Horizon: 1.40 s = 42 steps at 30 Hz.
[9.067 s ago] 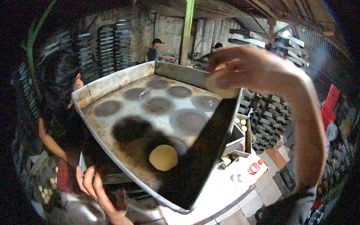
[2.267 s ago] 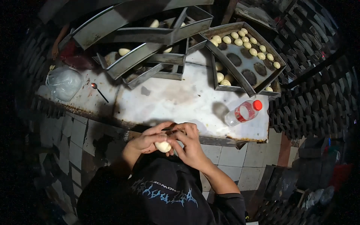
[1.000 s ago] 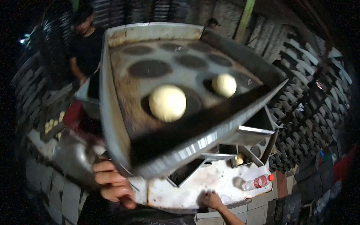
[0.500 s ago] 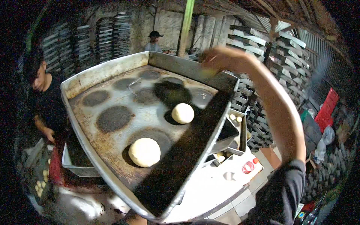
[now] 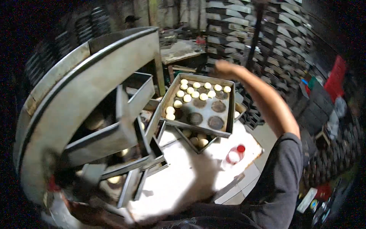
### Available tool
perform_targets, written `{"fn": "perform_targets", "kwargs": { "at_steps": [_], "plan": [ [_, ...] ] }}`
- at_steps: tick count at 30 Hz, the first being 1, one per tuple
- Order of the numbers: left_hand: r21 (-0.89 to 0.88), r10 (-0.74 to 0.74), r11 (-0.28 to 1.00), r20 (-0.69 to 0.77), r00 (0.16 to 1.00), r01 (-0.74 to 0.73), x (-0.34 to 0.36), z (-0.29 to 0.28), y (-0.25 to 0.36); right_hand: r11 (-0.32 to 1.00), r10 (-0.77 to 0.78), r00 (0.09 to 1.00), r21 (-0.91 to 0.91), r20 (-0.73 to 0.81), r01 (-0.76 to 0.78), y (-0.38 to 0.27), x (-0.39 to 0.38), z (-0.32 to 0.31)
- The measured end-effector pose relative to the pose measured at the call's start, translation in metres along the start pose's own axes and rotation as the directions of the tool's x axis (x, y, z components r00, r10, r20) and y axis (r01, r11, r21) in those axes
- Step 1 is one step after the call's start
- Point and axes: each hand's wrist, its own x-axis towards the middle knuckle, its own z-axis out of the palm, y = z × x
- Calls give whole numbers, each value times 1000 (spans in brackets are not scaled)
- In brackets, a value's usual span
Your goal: Filling dough with red jam and arranging them in metal trays.
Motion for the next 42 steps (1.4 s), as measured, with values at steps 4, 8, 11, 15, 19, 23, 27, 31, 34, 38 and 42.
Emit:
{"fn": "perform_targets", "kwargs": {
  "at_steps": [4,8,11,15,19,23,27,31,34,38,42],
  "plan": [
    [284,-178,936,-123,976,207,-80,7,46,996,-7,979,87,204,-11,87,41,224],
    [565,-248,731,-301,921,382,-127,-2,119,920,-15,993,390,120,-33,39,92,238],
    [-64,-647,576,-645,406,815,-117,26,152,963,-234,962,171,140,209,64,101,274],
    [57,-683,688,-288,672,723,-161,34,120,998,-55,917,43,396,41,79,55,219],
    [-142,-812,555,124,571,820,-120,116,194,707,-62,997,707,40,15,52,-44,114],
    [-544,-496,-18,733,465,839,-122,123,230,334,-148,846,779,-513,531,-94,-176,39],
    [-579,-373,-401,811,450,710,-123,101,225,333,-427,478,358,-768,873,-246,-282,63],
    [-655,-849,-193,485,211,731,-174,-10,197,200,-764,427,452,-484,869,-370,-342,85],
    [-846,-960,-97,218,175,524,-210,-72,191,-120,-643,487,705,-592,699,-432,-359,75],
    [-875,-974,142,-40,223,462,-224,-76,185,-207,-236,824,856,-514,475,-556,-362,101],
    [-954,-979,-41,98,178,298,-204,-117,157,-196,-460,888,977,-14,-87,-651,-296,142]
  ]
}}
